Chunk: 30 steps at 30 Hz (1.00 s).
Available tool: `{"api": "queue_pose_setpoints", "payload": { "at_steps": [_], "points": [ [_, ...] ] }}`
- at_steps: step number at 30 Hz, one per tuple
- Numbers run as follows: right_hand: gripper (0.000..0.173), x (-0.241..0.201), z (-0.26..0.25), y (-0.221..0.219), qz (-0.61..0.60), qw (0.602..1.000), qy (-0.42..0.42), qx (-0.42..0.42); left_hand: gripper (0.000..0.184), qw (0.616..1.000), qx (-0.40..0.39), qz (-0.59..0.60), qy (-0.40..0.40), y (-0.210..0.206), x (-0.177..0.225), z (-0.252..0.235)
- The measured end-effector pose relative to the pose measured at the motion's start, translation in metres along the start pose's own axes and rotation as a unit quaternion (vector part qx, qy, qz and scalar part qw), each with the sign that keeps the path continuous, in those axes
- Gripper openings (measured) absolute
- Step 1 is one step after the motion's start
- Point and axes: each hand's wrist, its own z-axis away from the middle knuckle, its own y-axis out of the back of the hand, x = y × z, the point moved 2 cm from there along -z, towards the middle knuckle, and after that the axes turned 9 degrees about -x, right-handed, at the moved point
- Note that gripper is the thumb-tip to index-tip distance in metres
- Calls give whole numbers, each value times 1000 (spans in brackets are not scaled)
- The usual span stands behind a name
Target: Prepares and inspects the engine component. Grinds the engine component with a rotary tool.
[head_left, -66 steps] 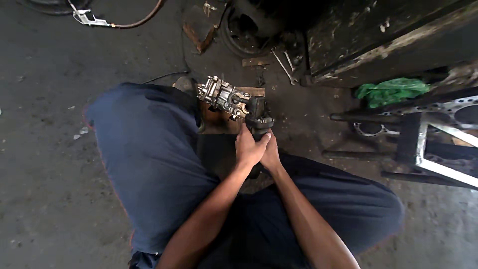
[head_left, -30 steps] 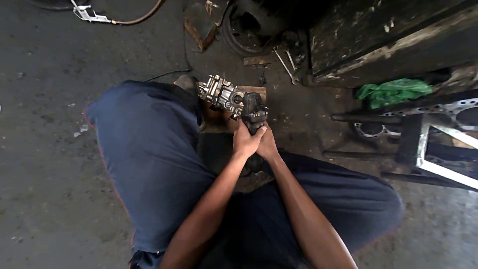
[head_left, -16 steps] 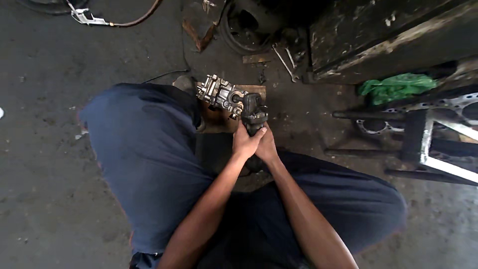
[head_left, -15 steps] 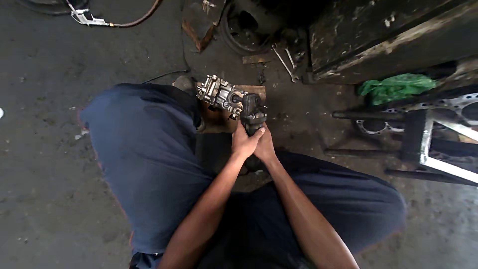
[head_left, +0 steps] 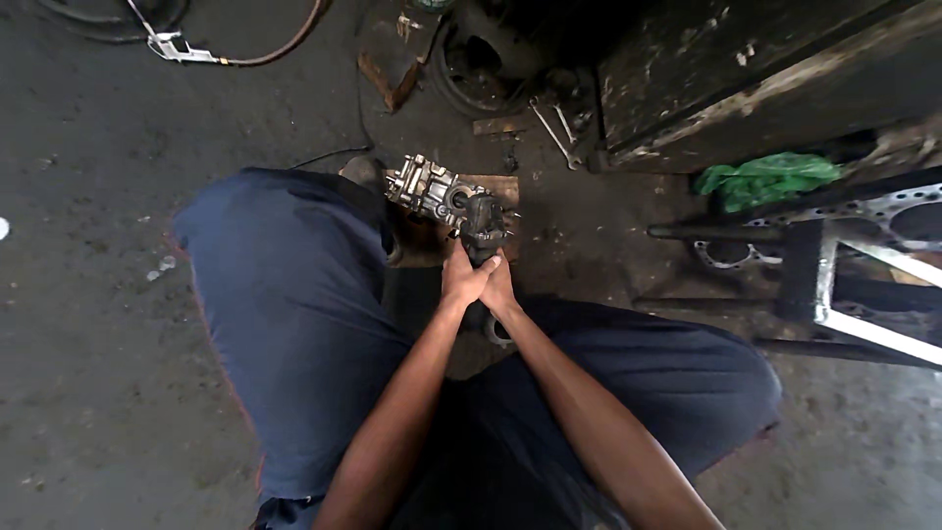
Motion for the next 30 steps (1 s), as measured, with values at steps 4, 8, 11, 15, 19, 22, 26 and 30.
{"api": "queue_pose_setpoints", "payload": {
  "at_steps": [4,8,11,15,19,22,26,30],
  "points": [
    [55,3,0,-2,-6,1000,5,8,83,1000,3,-7,-11,1,-2,-1],
    [53,1,8,-2,7,999,30,23,83,1000,0,-8,-6,0,0,5],
    [55,-1,15,-1,-3,999,41,34,81,1000,3,-12,-3,-1,7,13],
    [56,-7,27,5,-9,997,52,52,78,999,-3,-32,3,-5,17,23],
    [53,-10,36,11,-14,997,50,62,82,999,-6,-37,6,-9,24,33],
    [53,-12,40,14,-18,996,50,66,80,998,-9,-55,14,-10,30,38],
    [54,-11,35,13,-29,997,47,59,79,998,-8,-56,11,-8,31,35],
    [52,-7,22,8,-12,999,29,44,79,1000,7,-27,-8,-5,16,20]
  ]
}}
